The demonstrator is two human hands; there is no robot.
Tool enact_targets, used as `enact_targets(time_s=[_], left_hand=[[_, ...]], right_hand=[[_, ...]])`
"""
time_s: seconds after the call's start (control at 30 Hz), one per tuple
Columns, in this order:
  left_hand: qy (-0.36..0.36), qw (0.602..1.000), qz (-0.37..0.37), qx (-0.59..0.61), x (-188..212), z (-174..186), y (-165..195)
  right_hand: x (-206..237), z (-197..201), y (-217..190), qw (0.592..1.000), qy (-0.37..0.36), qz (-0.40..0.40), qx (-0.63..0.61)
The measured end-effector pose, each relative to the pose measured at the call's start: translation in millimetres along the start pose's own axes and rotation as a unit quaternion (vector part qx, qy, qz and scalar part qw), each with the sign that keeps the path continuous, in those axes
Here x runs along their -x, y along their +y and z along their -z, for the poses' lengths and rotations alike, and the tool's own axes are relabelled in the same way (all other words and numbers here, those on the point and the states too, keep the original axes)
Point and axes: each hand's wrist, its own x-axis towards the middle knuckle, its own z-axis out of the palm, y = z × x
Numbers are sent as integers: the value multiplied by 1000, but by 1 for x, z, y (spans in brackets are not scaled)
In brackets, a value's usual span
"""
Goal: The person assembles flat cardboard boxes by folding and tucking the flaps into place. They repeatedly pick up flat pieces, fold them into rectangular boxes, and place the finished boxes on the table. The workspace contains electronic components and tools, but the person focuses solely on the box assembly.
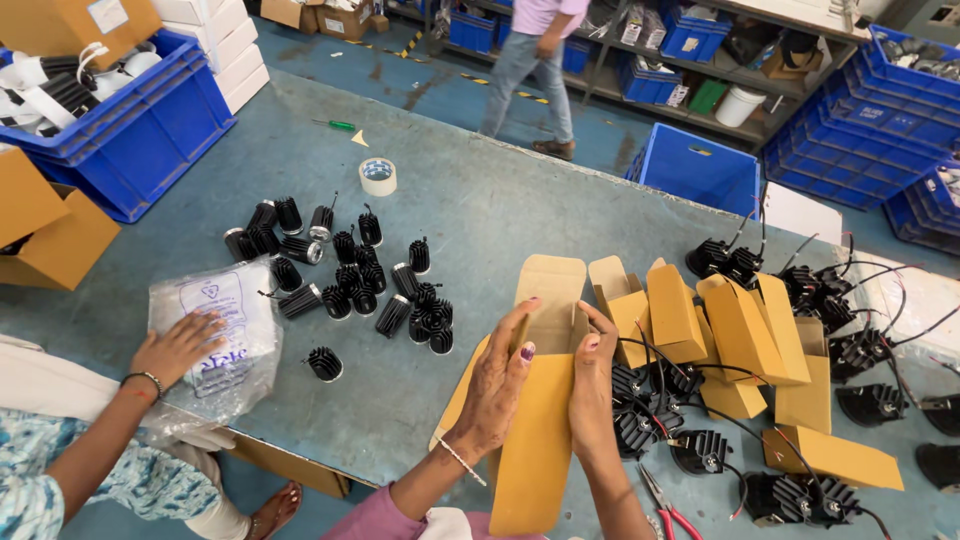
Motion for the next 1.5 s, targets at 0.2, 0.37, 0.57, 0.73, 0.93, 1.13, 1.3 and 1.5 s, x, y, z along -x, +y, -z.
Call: enact_targets(time_s=[0.2, 0.37, 0.57, 0.73, 0.93, 1.13, 1.3, 1.5], left_hand=[[-18, 996, 31, 79, -1, 6, -7], [-47, 943, 130, 303, 9, -1, -30], [-61, 951, 105, 283, 17, -2, -42], [-111, 943, 152, 274, 21, 5, -52], [-104, 960, 190, 177, 22, 8, -64], [-97, 976, 167, 99, 20, 12, -55], [-105, 977, 180, 46, 18, 15, -43], [-102, 962, 235, 97, 12, 14, -36]], right_hand=[[11, 0, -2, 981, 5, -132, -143], [21, 15, 16, 960, 15, -189, -207], [31, 29, 51, 936, -44, -203, -285], [29, 28, 51, 952, 43, -161, -256], [18, 23, 22, 929, 0, -213, -302], [15, 25, 16, 942, -47, -166, -288], [9, 31, 20, 954, -35, -184, -235], [12, 31, 25, 944, -83, -132, -291]])
